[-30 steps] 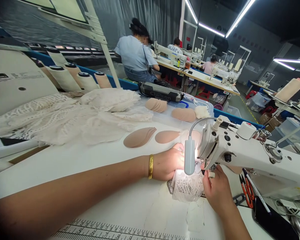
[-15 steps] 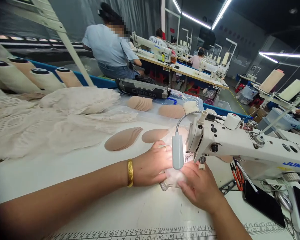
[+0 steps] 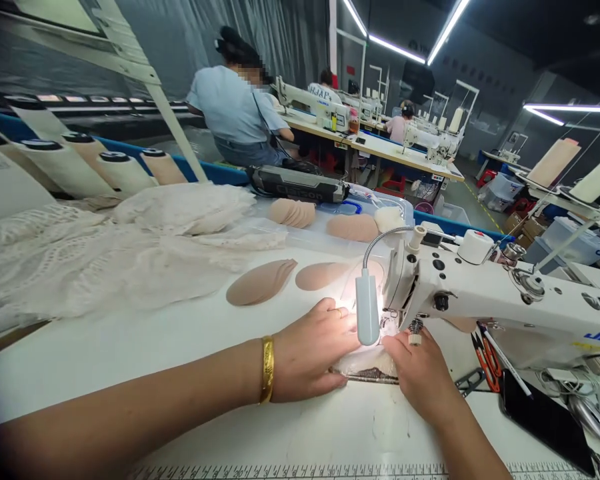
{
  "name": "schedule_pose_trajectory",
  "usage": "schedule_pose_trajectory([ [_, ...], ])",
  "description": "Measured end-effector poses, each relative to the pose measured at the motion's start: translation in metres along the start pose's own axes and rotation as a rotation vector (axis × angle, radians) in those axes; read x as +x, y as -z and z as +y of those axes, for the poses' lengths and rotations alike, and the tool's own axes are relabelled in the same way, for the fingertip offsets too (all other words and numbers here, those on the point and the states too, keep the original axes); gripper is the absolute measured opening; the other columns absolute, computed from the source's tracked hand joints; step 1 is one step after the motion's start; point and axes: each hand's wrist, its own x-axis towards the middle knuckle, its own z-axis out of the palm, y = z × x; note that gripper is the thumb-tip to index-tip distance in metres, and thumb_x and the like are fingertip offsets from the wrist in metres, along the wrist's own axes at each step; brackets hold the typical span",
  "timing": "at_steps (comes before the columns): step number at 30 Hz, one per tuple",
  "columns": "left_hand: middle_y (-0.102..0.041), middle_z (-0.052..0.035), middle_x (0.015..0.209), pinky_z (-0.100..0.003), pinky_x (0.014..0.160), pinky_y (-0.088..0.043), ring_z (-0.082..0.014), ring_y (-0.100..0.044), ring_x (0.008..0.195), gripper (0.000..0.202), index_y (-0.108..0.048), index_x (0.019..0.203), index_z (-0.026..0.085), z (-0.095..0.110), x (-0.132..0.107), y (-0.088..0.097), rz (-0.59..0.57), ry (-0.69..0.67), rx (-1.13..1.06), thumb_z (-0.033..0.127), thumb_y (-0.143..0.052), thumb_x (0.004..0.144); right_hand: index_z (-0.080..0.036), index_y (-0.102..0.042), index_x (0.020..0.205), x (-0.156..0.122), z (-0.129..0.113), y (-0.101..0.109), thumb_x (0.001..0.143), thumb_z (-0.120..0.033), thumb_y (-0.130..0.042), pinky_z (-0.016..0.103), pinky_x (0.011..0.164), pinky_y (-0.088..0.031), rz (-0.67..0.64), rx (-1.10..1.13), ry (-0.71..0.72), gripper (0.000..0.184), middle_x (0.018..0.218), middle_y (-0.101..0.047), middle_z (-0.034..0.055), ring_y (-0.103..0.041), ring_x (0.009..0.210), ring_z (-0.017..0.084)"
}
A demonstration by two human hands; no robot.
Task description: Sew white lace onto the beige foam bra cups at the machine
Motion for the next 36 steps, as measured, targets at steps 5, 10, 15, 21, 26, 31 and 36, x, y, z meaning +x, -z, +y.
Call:
schedule_pose_trajectory([
  [5,-0.065,-0.0064,0.101,-0.040,0.082,-0.035,-0.0276,-0.057,0.092,0.039,-0.064,0.088,0.019,-0.002,-0.002,0.008,-0.061,-0.100,-0.103,0.047,-0.083,0.067,-0.023,-0.062,0.099,-0.001,0.005,0.001,0.094,-0.004,-0.036,0.027,0.072,-0.044,-0.004,0.019,-0.118,0.033,0.083,-0.058,0.0029,-0.056,0.079,0.020],
  [10,-0.068,0.0003,0.092,-0.039,0.084,-0.032,-0.0209,-0.059,0.084,0.020,-0.064,0.092,0.021,-0.009,0.001,-0.002,-0.012,-0.178,-0.144,0.020,-0.075,0.076,-0.028,-0.066,0.113,-0.004,0.011,0.009,0.100,-0.014,-0.039,0.031,0.080,-0.050,-0.044,0.147,-0.176,0.033,0.096,-0.066,0.0051,-0.060,0.090,0.022],
  [15,-0.070,-0.0003,0.091,-0.039,0.082,-0.030,-0.0208,-0.060,0.082,0.013,-0.064,0.080,0.020,-0.013,0.004,-0.017,0.126,-0.241,-0.109,0.010,-0.069,0.074,-0.029,-0.071,0.111,-0.004,0.015,0.019,0.101,-0.020,-0.044,0.034,0.084,-0.054,-0.111,0.308,-0.165,0.030,0.103,-0.071,0.0040,-0.065,0.098,0.022],
  [21,-0.073,0.0018,0.096,-0.037,0.085,-0.031,-0.0204,-0.063,0.086,0.032,-0.066,0.091,0.024,-0.023,0.010,-0.022,0.175,-0.302,-0.124,0.001,-0.065,0.069,-0.031,-0.072,0.120,0.005,0.010,0.009,0.104,-0.028,-0.046,0.041,0.096,-0.053,-0.085,0.321,-0.077,0.030,0.114,-0.075,0.0045,-0.067,0.106,0.025],
  [26,-0.075,-0.0002,0.109,-0.039,0.089,-0.030,-0.0216,-0.063,0.092,0.041,-0.071,0.099,0.027,-0.036,0.016,-0.031,0.202,-0.330,-0.102,0.001,-0.067,0.068,-0.030,-0.071,0.122,0.001,0.013,0.000,0.104,-0.028,-0.045,0.048,0.099,-0.050,-0.016,0.150,-0.133,0.031,0.118,-0.074,0.0064,-0.067,0.107,0.027],
  [31,-0.077,0.0002,0.105,-0.040,0.086,-0.029,-0.0212,-0.062,0.089,0.032,-0.074,0.095,0.026,-0.038,0.020,-0.030,0.208,-0.324,-0.141,0.004,-0.065,0.073,-0.030,-0.070,0.120,0.001,0.009,0.010,0.103,-0.033,-0.052,0.046,0.100,-0.049,-0.083,0.235,-0.083,0.025,0.118,-0.073,0.0053,-0.064,0.109,0.026],
  [36,-0.077,-0.0001,0.093,-0.038,0.084,-0.029,-0.0192,-0.062,0.084,0.011,-0.072,0.080,0.022,-0.035,0.022,-0.024,0.207,-0.286,-0.262,0.014,-0.066,0.086,-0.027,-0.067,0.105,0.002,0.003,0.017,0.100,-0.038,-0.059,0.037,0.084,-0.052,-0.230,0.256,-0.120,0.014,0.104,-0.070,0.0046,-0.060,0.099,0.025],
])
